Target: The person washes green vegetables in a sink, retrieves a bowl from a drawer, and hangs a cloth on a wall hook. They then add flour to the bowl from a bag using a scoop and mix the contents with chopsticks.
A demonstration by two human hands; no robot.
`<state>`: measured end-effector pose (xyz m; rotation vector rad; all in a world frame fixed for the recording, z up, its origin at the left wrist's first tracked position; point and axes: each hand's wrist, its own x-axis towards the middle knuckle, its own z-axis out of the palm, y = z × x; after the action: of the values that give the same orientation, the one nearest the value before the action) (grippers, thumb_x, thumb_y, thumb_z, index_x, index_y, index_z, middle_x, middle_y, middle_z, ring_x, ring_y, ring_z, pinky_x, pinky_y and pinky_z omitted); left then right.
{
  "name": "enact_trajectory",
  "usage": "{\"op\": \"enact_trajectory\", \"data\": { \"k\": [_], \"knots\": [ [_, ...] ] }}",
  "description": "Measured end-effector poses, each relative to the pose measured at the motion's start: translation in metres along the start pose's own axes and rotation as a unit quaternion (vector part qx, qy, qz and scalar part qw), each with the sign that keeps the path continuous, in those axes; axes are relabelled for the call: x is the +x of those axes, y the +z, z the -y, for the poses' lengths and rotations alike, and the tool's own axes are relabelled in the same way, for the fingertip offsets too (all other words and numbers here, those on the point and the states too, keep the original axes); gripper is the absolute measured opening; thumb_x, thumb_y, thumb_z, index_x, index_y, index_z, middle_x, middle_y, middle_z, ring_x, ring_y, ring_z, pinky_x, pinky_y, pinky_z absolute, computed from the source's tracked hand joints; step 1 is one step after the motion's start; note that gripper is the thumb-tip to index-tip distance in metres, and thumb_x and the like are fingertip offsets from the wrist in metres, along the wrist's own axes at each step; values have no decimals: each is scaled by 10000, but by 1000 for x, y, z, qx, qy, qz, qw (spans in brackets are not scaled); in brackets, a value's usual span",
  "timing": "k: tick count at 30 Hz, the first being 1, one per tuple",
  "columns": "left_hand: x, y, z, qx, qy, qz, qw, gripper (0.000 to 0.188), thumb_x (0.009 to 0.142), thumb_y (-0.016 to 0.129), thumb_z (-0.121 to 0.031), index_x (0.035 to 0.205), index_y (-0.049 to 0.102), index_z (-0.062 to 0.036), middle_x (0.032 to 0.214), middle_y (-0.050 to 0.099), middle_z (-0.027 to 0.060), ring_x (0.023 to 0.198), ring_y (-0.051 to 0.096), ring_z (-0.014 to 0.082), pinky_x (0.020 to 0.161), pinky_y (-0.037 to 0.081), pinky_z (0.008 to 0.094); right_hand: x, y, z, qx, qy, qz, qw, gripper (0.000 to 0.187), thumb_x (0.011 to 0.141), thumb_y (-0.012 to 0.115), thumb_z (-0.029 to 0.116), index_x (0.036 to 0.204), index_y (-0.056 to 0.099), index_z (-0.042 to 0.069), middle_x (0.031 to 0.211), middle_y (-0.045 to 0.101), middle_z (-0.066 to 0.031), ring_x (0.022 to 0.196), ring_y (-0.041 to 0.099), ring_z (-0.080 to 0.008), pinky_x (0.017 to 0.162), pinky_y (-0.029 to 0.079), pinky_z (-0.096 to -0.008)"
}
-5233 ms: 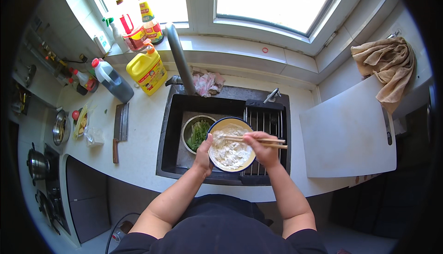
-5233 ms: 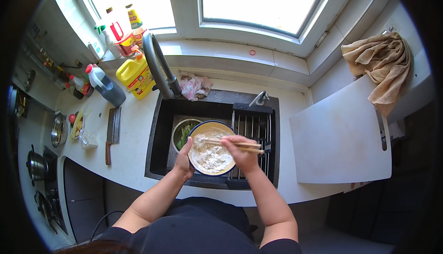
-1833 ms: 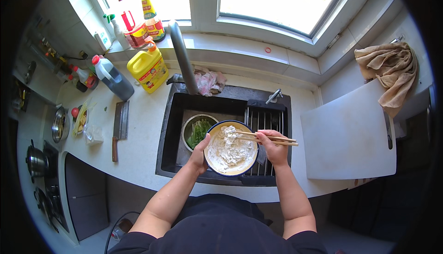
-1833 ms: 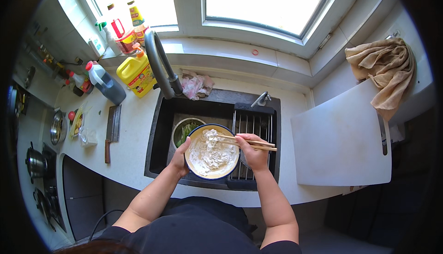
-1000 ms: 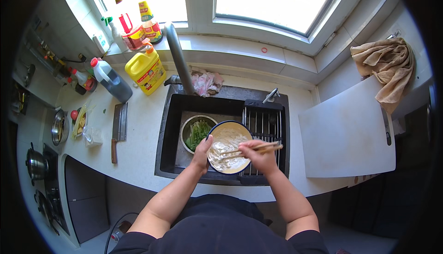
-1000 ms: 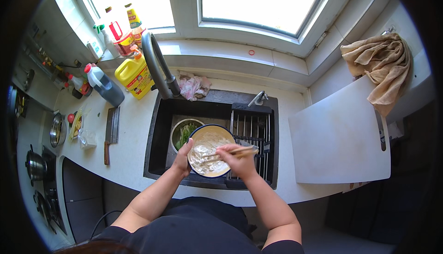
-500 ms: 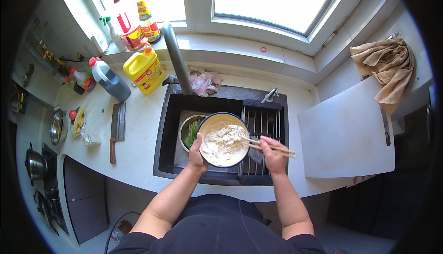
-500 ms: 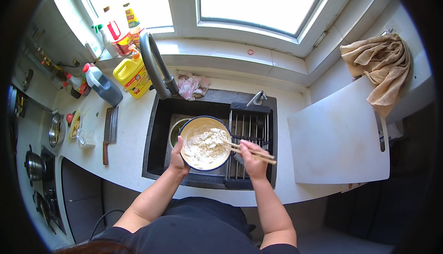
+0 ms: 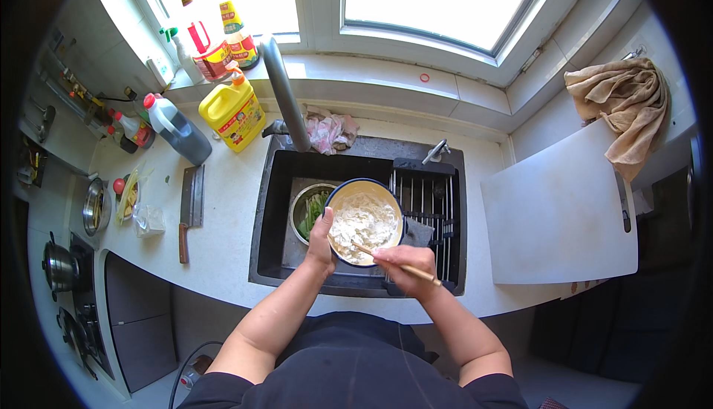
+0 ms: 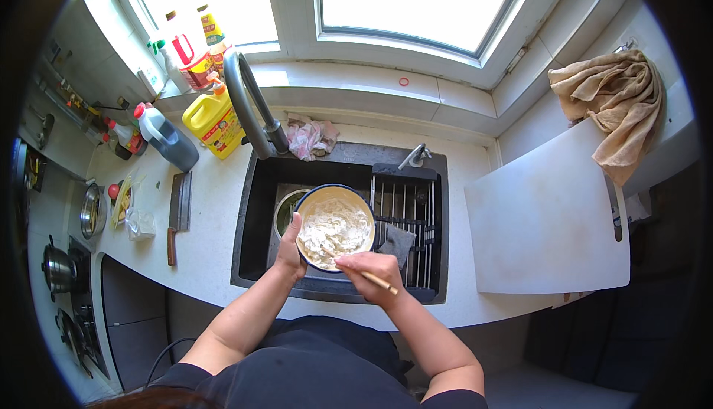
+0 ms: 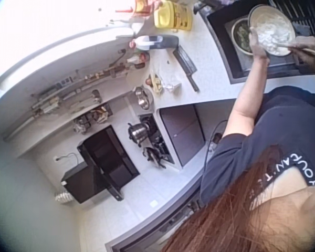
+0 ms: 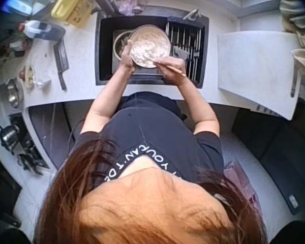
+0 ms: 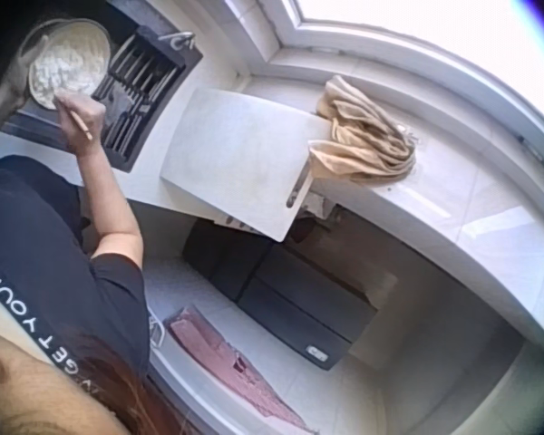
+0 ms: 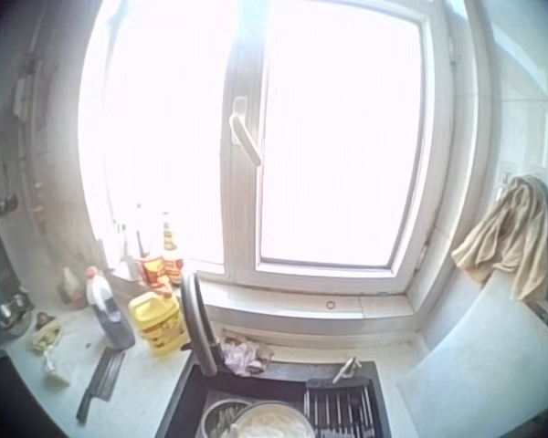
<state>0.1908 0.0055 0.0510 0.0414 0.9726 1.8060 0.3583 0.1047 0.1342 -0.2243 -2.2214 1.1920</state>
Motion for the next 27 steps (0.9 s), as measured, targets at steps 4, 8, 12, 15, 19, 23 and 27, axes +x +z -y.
{"op": "enact_trajectory", "data": {
  "k": [4, 8, 12, 15, 19, 23, 27],
  "knots": [
    [-12, -2, 3, 0, -42, 24, 999, 604, 918, 519, -500, 1265, 459, -10, 1194, 582, 133, 1096, 582, 229, 954, 454, 354, 3, -7, -43, 208, 173, -90, 958, 140, 815, 695, -1, 955, 700, 12, 854, 707, -118, 773, 696, -195, 659, 582, -289],
    [-18, 4, -4, 12, -57, 66, 996, 682, 896, 509, -549, 1328, 430, -28, 1282, 541, 151, 1175, 536, 267, 1009, 416, 391, 10, -27, -62, 272, 293, -164, 902, 195, 843, 678, 25, 1037, 667, 4, 902, 692, -106, 764, 686, -174, 650, 585, -279],
    [-21, 2, -5, -53, -63, 55, 995, 668, 913, 504, -523, 1343, 421, -20, 1303, 532, 148, 1192, 528, 263, 1017, 410, 381, 5, -33, -71, 237, 231, -210, 920, 144, 849, 662, -4, 991, 684, -3, 879, 690, -93, 769, 678, -157, 700, 566, -267],
    [-23, 6, -5, -76, -58, 38, 995, 682, 930, 455, -531, 1366, 398, -10, 1328, 513, 164, 1221, 507, 278, 1039, 395, 393, 0, -34, -63, 168, 213, -213, 939, 110, 840, 675, -1, 947, 699, -8, 878, 694, -95, 770, 674, -151, 707, 560, -263],
    [-20, 11, -7, -91, -47, 1, 995, 656, 956, 391, -520, 1365, 398, -6, 1335, 508, 167, 1228, 502, 279, 1044, 389, 395, -5, -34, -48, 42, 156, -191, 968, 101, 822, 687, -4, 918, 712, -14, 843, 704, -121, 732, 671, -139, 658, 543, -246],
    [-17, 18, -10, -112, -49, -44, 991, 635, 967, 370, -509, 1355, 408, -8, 1338, 507, 168, 1229, 502, 286, 1042, 391, 401, -3, -34, -29, -58, 93, -142, 984, 109, 793, 694, -6, 900, 713, -14, 780, 699, -144, 669, 678, -171, 606, 529, -251],
    [-12, 11, -8, -115, -49, -61, 990, 633, 968, 365, -513, 1354, 412, -13, 1337, 508, 168, 1225, 507, 285, 1030, 403, 409, -4, -35, -22, -103, 63, -58, 991, 94, 786, 698, 22, 877, 718, 18, 751, 692, -130, 648, 680, -203, 576, 530, -270]
  ]
}}
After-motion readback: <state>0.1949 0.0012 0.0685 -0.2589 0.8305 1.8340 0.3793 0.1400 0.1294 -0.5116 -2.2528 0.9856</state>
